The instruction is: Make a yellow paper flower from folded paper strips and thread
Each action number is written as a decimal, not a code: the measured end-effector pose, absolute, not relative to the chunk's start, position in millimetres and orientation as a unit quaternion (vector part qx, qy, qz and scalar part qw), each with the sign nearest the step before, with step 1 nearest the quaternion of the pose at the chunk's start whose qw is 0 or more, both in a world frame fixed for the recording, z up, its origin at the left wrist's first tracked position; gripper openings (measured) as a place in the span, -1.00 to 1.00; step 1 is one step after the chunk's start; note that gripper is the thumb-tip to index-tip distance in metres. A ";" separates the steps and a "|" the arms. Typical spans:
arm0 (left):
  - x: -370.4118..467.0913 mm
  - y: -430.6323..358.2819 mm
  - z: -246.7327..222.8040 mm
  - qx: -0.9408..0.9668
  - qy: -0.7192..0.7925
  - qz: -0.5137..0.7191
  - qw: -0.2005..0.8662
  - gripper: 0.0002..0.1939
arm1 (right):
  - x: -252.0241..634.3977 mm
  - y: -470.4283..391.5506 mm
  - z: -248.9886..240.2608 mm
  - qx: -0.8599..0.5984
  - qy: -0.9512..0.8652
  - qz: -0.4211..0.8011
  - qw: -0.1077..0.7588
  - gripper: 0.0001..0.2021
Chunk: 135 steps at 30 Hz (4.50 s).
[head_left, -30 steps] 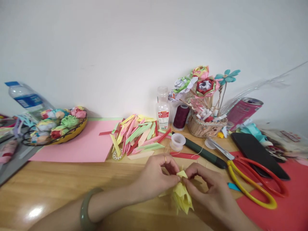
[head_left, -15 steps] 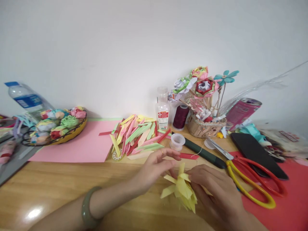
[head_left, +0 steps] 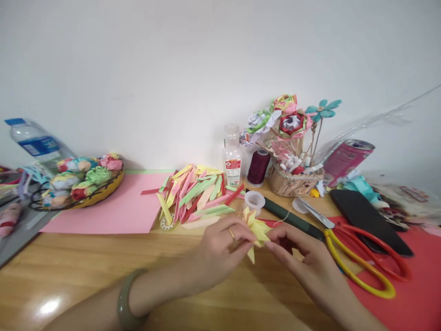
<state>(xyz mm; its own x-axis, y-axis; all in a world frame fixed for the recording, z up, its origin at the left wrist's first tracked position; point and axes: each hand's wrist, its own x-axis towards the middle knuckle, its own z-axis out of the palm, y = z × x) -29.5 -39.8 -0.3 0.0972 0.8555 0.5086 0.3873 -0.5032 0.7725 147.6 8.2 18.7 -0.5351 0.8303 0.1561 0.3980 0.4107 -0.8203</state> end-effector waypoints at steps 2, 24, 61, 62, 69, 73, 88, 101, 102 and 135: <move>-30.1 -40.7 -2.5 0.720 0.433 0.496 0.221 -0.90 | 146.7 8.6 17.0 -0.390 -0.778 0.406 0.279 -0.76; -25.0 -38.2 -3.5 0.591 0.505 0.518 0.356 -0.92 | 147.9 6.6 15.0 -0.409 -0.747 0.421 0.311 -0.74; -25.2 -32.3 2.3 0.557 0.351 0.508 0.555 -0.90 | 144.8 5.8 20.0 -0.359 -0.789 0.351 0.355 -0.93; -24.2 -33.9 1.9 0.552 0.356 0.514 0.551 -0.89 | 145.6 4.7 18.4 -0.339 -0.803 0.321 0.371 -0.93; -16.0 -42.5 0.5 0.590 0.453 0.543 0.390 -0.87 | 150.1 1.1 4.8 -0.229 -0.871 0.099 0.424 -0.79; -14.5 -44.3 2.8 0.627 0.422 0.563 0.333 -0.93 | 151.7 1.1 4.2 -0.208 -0.875 0.017 0.436 -0.79; -17.3 -44.6 3.7 0.689 0.396 0.559 0.236 -0.89 | 155.4 1.4 0.7 -0.213 -0.864 -0.014 0.455 -0.80; -18.3 -45.8 7.1 0.712 0.377 0.553 0.213 -0.86 | 159.9 -1.5 -1.5 -0.201 -0.872 0.016 0.445 -0.72; -18.5 -45.6 7.4 0.714 0.374 0.552 0.213 -0.86 | 160.3 -1.5 -2.3 -0.198 -0.873 0.016 0.445 -0.72; -16.2 -54.2 16.9 0.741 0.301 0.596 0.073 -0.43 | 170.1 -11.6 -5.8 -0.237 -0.838 0.022 0.492 -0.75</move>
